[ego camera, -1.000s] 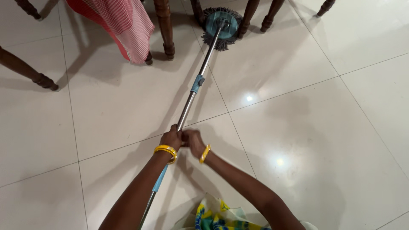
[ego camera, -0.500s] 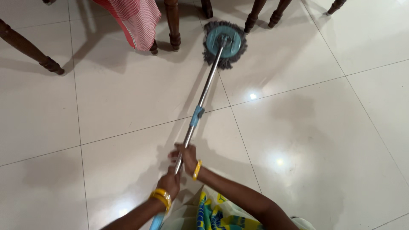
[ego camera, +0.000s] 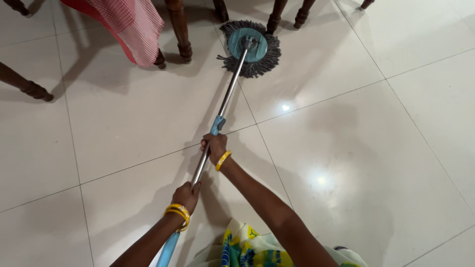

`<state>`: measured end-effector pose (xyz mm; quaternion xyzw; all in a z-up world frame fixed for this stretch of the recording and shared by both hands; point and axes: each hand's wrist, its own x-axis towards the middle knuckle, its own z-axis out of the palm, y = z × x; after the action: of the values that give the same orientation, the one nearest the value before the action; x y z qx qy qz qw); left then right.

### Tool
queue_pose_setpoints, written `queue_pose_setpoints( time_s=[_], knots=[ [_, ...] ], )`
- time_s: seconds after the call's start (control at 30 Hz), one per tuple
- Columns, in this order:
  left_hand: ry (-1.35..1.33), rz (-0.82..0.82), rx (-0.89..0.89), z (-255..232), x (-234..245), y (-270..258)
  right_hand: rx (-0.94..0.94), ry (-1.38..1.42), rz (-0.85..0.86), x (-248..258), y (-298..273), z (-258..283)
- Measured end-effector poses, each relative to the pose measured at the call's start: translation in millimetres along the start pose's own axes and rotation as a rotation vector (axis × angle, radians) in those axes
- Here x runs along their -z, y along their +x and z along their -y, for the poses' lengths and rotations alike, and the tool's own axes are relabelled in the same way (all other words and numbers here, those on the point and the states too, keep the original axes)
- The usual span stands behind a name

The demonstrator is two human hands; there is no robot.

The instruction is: The person mops the tiled floor under and around a wooden table and chairs using a mop.

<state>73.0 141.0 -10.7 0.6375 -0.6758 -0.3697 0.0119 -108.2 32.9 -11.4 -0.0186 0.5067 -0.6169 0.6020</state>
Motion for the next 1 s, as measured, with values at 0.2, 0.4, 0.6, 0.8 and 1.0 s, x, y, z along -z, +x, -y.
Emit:
queue_pose_setpoints(
  time_s=[0.2, 0.4, 0.6, 0.8, 1.0],
  knots=[
    [0.029, 0.19, 0.065, 17, -2, -35, -0.004, 0.007, -0.024, 23, -52, -16],
    [0.028, 0.195, -0.092, -22, -17, -14, 0.072, 0.063, -0.129, 64, -29, 11],
    [0.035, 0.31, -0.149, -117, -29, 48, 0.205, 0.137, -0.248, 113, 31, 85],
    [0.041, 0.399, -0.168, -160, -30, 70, 0.227, 0.147, -0.316, 129, 38, 123],
    [-0.055, 0.247, -0.224, -95, -62, 23, 0.12, 0.019, -0.313, 123, 8, 84]
  ],
)
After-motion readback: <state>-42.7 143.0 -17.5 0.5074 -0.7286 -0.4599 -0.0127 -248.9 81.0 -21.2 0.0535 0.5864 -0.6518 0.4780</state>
